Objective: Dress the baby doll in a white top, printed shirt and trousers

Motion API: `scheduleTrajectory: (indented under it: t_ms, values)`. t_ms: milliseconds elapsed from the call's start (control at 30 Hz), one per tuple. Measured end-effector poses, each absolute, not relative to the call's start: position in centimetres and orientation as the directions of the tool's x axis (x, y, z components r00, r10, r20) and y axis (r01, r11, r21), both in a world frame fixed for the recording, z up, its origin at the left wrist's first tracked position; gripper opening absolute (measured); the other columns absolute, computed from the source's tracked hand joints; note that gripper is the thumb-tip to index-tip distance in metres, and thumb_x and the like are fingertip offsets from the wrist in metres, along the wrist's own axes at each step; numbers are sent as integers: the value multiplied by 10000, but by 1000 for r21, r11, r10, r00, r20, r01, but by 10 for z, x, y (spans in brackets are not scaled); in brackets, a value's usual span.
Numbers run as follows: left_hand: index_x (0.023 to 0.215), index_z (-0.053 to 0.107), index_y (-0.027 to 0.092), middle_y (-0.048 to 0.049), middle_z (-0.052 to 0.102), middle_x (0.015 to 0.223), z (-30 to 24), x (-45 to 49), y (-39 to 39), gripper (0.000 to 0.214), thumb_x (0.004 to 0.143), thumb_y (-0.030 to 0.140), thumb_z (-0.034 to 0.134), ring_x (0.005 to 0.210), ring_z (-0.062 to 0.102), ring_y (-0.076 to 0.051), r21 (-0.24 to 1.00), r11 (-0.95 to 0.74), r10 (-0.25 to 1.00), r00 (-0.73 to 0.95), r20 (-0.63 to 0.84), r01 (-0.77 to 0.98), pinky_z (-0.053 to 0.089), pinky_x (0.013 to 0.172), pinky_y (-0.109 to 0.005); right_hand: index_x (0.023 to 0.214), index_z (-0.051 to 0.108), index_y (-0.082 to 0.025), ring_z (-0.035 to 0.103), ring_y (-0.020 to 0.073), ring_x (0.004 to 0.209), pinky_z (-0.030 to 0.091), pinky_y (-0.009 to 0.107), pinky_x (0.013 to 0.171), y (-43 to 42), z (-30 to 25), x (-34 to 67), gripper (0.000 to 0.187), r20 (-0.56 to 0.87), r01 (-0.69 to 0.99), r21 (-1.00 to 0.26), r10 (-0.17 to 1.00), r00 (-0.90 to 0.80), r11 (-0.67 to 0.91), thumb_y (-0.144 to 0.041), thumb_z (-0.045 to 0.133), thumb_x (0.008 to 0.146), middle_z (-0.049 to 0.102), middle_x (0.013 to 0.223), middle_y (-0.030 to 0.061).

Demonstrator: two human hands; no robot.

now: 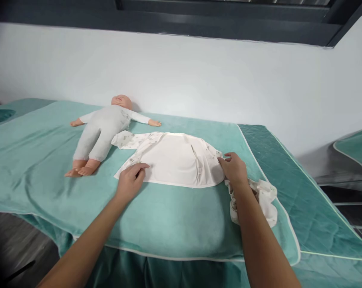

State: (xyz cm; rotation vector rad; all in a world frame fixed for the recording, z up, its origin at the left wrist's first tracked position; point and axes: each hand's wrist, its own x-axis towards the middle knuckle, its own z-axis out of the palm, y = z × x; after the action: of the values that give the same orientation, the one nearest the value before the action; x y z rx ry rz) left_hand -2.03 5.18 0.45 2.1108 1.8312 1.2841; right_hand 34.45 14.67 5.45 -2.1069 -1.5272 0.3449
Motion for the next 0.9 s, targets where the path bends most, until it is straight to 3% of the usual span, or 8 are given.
scheduleTrajectory:
  t_ms: [100, 200, 333, 467, 600, 700, 800, 900]
  values:
    - [994, 708, 205, -22, 751, 891, 5, -20, 52, 290, 906, 174, 433, 847, 681, -194, 553, -278, 853, -63, 518, 786, 496, 782, -317, 1059, 687, -185, 695, 227, 884, 528, 332, 823, 151, 50, 349, 317, 207, 643, -759, 898, 387, -103, -318, 684, 771, 733, 928, 69]
    - [996, 707, 209, -23, 755, 900, 6, -20, 52, 292, 910, 183, 430, 855, 683, -195, 552, -268, 856, -68, 513, 790, 499, 787, -319, 1079, 661, -167, 688, 213, 884, 550, 331, 832, 155, 47, 355, 314, 339, 545, -838, 799, 497, 16, -301, 642, 795, 711, 984, 82]
    - [995, 708, 211, -26, 755, 897, 6, -20, 51, 290, 912, 185, 431, 858, 686, -197, 539, -270, 851, -65, 522, 797, 503, 791, -322, 1115, 640, -129, 670, 238, 950, 534, 395, 936, 157, 46, 360, 322, 451, 660, -750, 706, 547, -32, -242, 557, 825, 675, 1096, 138]
    - [990, 708, 210, -24, 755, 891, 6, -20, 51, 286, 906, 172, 437, 848, 690, -194, 536, -269, 848, -66, 525, 800, 505, 774, -317, 1157, 647, -109, 565, 303, 1241, 446, 466, 1081, 156, 40, 350, 369, 590, 849, -526, 740, 322, 50, -205, 519, 824, 614, 1290, 201]
    - [995, 707, 204, -30, 758, 903, 6, -20, 51, 283, 906, 167, 441, 854, 688, -197, 530, -280, 844, -58, 534, 800, 510, 785, -323, 1302, 613, -111, 445, 305, 1423, 333, 484, 1193, 155, 33, 330, 434, 373, 924, -358, 928, 7, 137, -299, 494, 929, 527, 1487, 206]
    - [1001, 703, 205, -32, 762, 916, 5, -21, 51, 280, 907, 158, 443, 856, 684, -200, 520, -287, 840, -50, 540, 805, 512, 791, -327, 1387, 570, -94, 393, 314, 1477, 287, 490, 1219, 156, 32, 324, 499, 155, 961, -269, 988, -14, 56, -359, 447, 982, 459, 1560, 211]
    - [997, 697, 208, -36, 765, 958, 3, -20, 52, 271, 908, 141, 450, 882, 688, -204, 495, -293, 831, -38, 555, 818, 512, 803, -329, 1403, 559, -87, 405, 303, 1473, 282, 479, 1221, 157, 34, 325, 512, 157, 967, -252, 988, -7, 47, -359, 406, 998, 473, 1553, 205]
    - [985, 689, 208, -44, 755, 947, 2, -19, 54, 261, 906, 118, 457, 878, 683, -205, 456, -315, 805, -21, 592, 832, 510, 797, -330, 1348, 607, -115, 466, 292, 1426, 324, 482, 1200, 153, 41, 322, 483, 277, 941, -323, 961, -5, 98, -366, 404, 989, 545, 1496, 186]
